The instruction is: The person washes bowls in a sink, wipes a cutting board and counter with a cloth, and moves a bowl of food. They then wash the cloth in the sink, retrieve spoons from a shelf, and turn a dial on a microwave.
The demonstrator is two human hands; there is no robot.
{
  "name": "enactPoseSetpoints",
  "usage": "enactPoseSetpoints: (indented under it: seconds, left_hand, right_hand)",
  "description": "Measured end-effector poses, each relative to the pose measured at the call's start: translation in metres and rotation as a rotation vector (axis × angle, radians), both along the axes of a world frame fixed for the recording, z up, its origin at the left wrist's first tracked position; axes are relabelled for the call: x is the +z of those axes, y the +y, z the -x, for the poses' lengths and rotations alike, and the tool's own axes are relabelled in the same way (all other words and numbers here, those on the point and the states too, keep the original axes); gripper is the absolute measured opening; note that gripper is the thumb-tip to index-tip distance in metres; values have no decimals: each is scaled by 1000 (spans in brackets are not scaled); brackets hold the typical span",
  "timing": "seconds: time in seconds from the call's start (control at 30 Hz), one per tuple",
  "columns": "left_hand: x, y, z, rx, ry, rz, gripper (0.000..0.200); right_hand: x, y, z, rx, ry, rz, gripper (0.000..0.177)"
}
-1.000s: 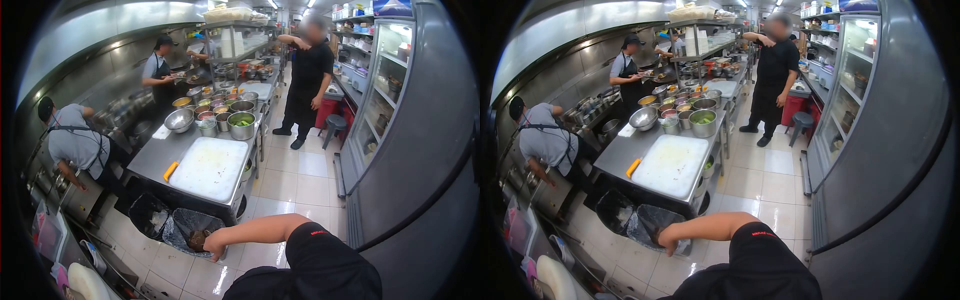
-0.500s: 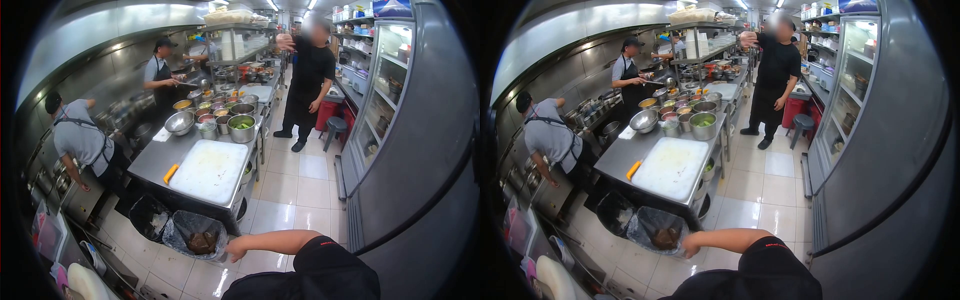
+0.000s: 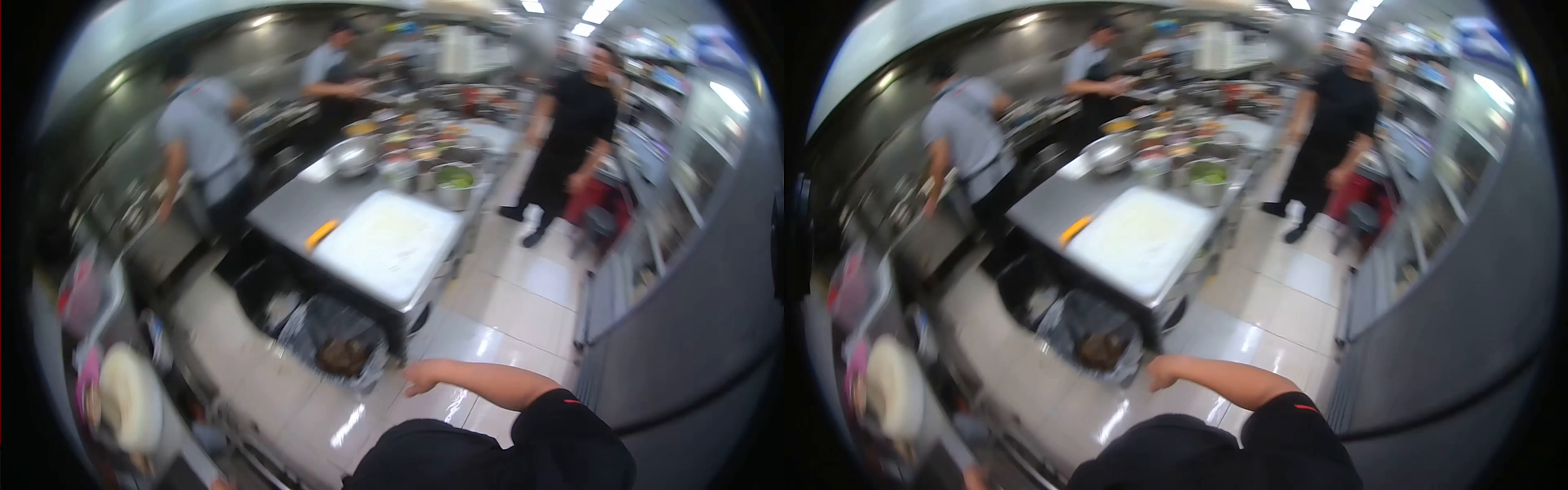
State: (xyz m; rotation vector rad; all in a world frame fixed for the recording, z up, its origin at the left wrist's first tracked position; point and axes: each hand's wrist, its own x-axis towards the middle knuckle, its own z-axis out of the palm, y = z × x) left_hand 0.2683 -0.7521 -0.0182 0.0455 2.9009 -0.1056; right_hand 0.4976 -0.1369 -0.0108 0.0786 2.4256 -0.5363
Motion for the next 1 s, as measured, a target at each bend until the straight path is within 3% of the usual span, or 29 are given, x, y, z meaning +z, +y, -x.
enactPoseSetpoints:
  seconds: [0.07,0.1,0.13,0.17,0.2,0.27,0.3,0.37,0.43,0.57,0.63,0.7,0.77,0.87,0.93,1.0]
  left_hand:
    - [-36,-13,-4,142,111,-49,45]
    - [-11,11,-20,260,123,-165,55]
    - [-27,1,-17,288,124,-150,55]
    - [-6,20,-31,330,166,-115,54]
    - [10,30,-35,380,53,-75,51]
    - [10,24,-52,325,11,1,56]
    - [22,32,-68,402,59,-41,57]
    - [-5,17,-91,347,112,-204,56]
    - [20,7,-114,277,140,-254,54]
    - [7,-42,-122,112,183,-211,52]
    - [-17,-82,-115,233,255,-286,56]
    - [-32,-156,-96,419,49,15,59]
    - [-46,-237,-88,514,284,133,61]
    - [4,-350,-61,427,417,543,51]
    - [49,-400,-53,705,254,505,52]
    - [36,-445,-63,971,159,553,48]
  right_hand:
    - [9,-14,20,31,-39,-14,70]
    - [3,-22,30,74,11,-41,73]
    - [19,-41,49,133,-45,-30,75]
    - [31,-59,66,156,-86,-14,77]
    - [36,-80,81,207,-57,-22,77]
    - [45,-126,116,340,-11,18,74]
    - [54,-153,135,391,13,29,73]
    - [46,-202,176,497,100,82,70]
    - [39,-255,213,598,218,117,69]
    - [38,-380,263,775,459,83,73]
    - [25,-431,283,871,664,39,75]
    - [14,-477,311,885,743,17,80]
    - [6,-514,337,870,783,-33,82]
    - [12,-548,376,770,629,-110,84]
    - [3,-560,391,687,651,-216,84]
    - [-4,-572,400,597,629,-268,88]
